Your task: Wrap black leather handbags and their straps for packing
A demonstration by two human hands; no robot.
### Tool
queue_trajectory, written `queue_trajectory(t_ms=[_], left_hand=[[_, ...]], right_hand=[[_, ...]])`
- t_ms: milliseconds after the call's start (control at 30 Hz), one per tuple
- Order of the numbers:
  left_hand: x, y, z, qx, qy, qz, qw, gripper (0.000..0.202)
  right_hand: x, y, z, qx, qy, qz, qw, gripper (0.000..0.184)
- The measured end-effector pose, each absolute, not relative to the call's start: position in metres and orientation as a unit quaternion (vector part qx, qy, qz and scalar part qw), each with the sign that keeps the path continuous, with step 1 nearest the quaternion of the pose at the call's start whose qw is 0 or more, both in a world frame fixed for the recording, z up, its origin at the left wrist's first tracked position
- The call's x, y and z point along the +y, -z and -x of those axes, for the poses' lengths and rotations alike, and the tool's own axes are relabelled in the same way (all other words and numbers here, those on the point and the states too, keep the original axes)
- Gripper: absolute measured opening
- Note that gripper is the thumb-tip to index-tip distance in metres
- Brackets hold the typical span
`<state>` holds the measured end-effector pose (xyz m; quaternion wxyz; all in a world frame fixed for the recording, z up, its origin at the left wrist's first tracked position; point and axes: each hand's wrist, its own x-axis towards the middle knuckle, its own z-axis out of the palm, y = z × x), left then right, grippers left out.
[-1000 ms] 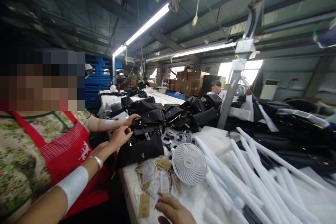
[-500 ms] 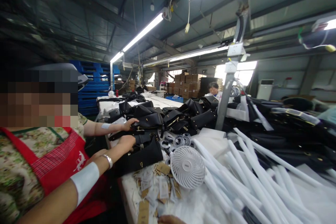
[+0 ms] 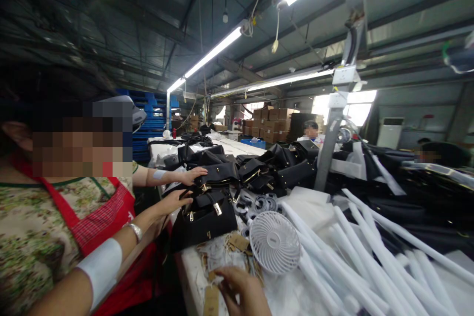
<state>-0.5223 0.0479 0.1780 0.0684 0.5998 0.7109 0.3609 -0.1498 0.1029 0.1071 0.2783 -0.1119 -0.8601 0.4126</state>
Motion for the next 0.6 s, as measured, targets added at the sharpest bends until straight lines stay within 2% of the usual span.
queue_trajectory(t_ms=[100, 233, 367, 600], left_hand=[[0.045, -0.174, 0.518, 0.689, -0.394, -0.602, 0.089, 0.030], [0.042, -0.174, 0.512, 0.667, -0.428, -0.599, 0.112, 0.030], [0.040, -0.176, 0.509, 0.653, -0.441, -0.600, 0.136, 0.030], [0.038, -0.168, 0.506, 0.644, -0.492, -0.574, 0.121, 0.032]], right_hand=[[0.105, -0.136, 0.190, -0.796, -0.494, 0.156, 0.313, 0.038], [0.124, -0.166, 0.256, -0.688, -0.618, 0.182, 0.334, 0.051], [0.140, -0.181, 0.309, -0.662, -0.629, 0.195, 0.357, 0.056], [0.159, -0.193, 0.349, -0.654, -0.643, 0.161, 0.364, 0.041]])
